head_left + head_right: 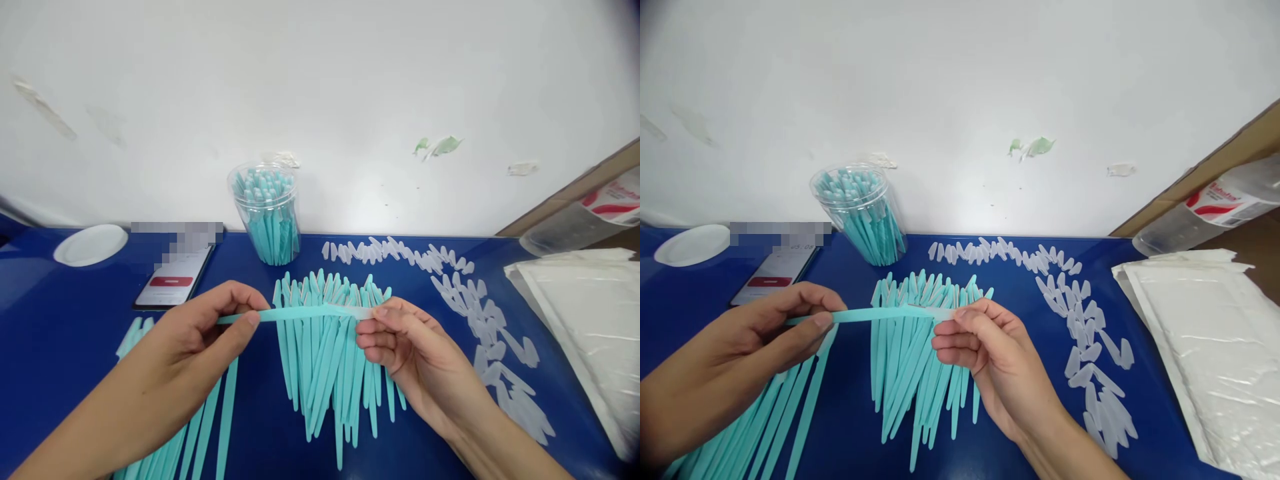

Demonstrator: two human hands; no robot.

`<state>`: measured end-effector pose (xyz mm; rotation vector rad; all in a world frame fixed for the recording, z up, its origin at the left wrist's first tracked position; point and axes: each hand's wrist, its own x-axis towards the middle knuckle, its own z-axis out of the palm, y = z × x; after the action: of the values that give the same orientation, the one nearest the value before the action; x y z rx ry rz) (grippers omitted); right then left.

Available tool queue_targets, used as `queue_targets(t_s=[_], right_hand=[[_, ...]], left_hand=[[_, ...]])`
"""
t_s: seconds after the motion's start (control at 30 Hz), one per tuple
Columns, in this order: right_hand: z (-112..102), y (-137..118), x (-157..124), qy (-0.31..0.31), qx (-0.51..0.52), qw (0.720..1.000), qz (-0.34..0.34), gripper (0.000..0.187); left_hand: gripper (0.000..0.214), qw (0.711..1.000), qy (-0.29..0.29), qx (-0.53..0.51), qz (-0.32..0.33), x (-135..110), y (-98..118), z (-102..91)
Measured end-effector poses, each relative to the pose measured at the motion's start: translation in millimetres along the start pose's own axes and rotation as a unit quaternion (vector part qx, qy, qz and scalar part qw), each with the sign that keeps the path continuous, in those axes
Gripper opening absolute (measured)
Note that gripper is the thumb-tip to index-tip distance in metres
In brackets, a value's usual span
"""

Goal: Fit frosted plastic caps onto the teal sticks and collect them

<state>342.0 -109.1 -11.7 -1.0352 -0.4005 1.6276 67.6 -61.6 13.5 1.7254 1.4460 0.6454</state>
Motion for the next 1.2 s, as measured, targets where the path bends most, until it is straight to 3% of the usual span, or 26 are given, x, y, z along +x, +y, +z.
queue_targets(t_s=[0.1,0.17,0.33,0.53,0.6,0.67,0.73,0.8,0.87,0.97,1.1,1.2], right_hand=[[0,0,-1,-0.020,-0.018,1.000,0.002,0.018],[-1,-1,-1,-0.023,-0.033,0.999,0.000,0.018],[-2,-6,0,-0.025,-0.084,0.996,-0.009,0.023],[-2,-6,-4,-0.081,-0.186,0.978,-0.059,0.022],[-1,-6,-8,-0.096,-0.251,0.959,-0.087,0.023],[-1,-6,-12,-0.069,-0.336,0.930,-0.130,0.033],[-2,-8,-14,-0.029,-0.421,0.888,-0.184,0.038],[-5,-9,-15,0.003,-0.475,0.848,-0.234,0.033],[-7,-9,-15,0.022,-0.503,0.822,-0.266,0.029],[-9,-8,-16,0.033,-0.536,0.791,-0.293,0.028],[-8,-17,-16,0.053,-0.574,0.764,-0.290,0.035],[-13,-33,-17,0.061,-0.594,0.752,-0.280,0.036]], left_hand=[[0.038,0.993,-0.105,-0.043,-0.014,-4,5,9.1],[0.037,0.990,-0.128,-0.059,-0.029,-8,5,14.1],[0.040,0.995,-0.088,-0.034,-0.015,-13,1,20.9],[0.025,0.982,-0.088,0.125,0.114,-17,16,11.2],[0.021,0.982,-0.058,0.139,0.110,-27,12,-2.6],[0.026,0.986,0.028,0.151,0.066,-44,-1,-21.6],[0.033,0.970,0.141,0.198,-0.012,-65,-20,-41.8],[0.044,0.940,0.201,0.250,-0.117,-87,-39,-56.9],[0.051,0.931,0.203,0.257,-0.160,-104,-53,-62.3],[0.049,0.929,0.196,0.263,-0.171,-118,-61,-54.5],[0.049,0.930,0.208,0.249,-0.172,-120,-61,-39.7],[0.052,0.933,0.196,0.249,-0.172,-119,-66,-40.9]])
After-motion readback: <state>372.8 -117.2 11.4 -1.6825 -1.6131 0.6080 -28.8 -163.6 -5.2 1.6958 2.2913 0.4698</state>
